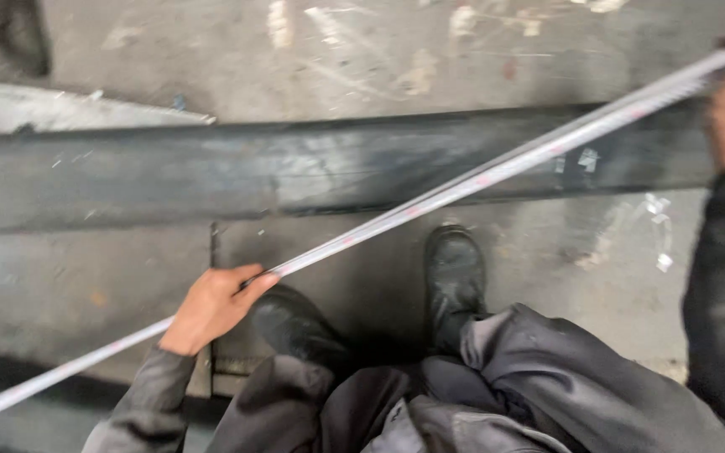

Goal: The person measures and marks a curved metal beam using a tape measure and marker.

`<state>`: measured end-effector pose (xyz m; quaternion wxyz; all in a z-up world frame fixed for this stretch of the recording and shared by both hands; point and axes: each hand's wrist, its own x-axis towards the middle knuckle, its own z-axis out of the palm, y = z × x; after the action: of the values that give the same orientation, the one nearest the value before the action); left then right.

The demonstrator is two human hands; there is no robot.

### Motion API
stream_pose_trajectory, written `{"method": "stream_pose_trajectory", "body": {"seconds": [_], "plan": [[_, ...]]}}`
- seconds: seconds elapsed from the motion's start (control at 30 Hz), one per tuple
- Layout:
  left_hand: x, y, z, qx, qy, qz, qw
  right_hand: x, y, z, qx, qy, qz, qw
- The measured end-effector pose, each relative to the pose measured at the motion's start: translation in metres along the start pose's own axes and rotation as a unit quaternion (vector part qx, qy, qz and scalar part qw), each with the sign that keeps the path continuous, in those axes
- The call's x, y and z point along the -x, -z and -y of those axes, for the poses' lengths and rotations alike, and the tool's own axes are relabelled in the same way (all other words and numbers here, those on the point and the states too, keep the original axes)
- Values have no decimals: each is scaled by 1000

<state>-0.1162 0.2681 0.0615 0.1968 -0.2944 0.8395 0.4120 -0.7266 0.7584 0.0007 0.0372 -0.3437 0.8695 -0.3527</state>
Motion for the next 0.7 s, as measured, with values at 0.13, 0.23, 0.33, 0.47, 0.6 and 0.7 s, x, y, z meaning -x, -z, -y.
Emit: {"method": "stream_pose_trajectory", "body": {"seconds": [0.13, 0.23, 0.33, 0.47, 0.6, 0.7], "plan": [[-6, -4, 10, -12, 38, 39, 998, -24, -31, 94, 49, -18, -28, 998], [-6, 2, -1, -31, 89, 50, 994, -35, -39, 132, -162, -134, -58, 976], [-9, 3, -7, -28, 114, 47, 992, -29, -41, 122, 38, 2, -33, 999], [-10, -1, -7, -28, 132, 51, 990, -31, -48, 145, 62, 36, -5, 997], [-14, -3, -9, -4, 111, 33, 993, -26, -57, 101, -230, -153, -29, 961], [-14, -3, -11, 27, 90, 26, 995, -25, -61, 86, -422, -208, -63, 880]]}}
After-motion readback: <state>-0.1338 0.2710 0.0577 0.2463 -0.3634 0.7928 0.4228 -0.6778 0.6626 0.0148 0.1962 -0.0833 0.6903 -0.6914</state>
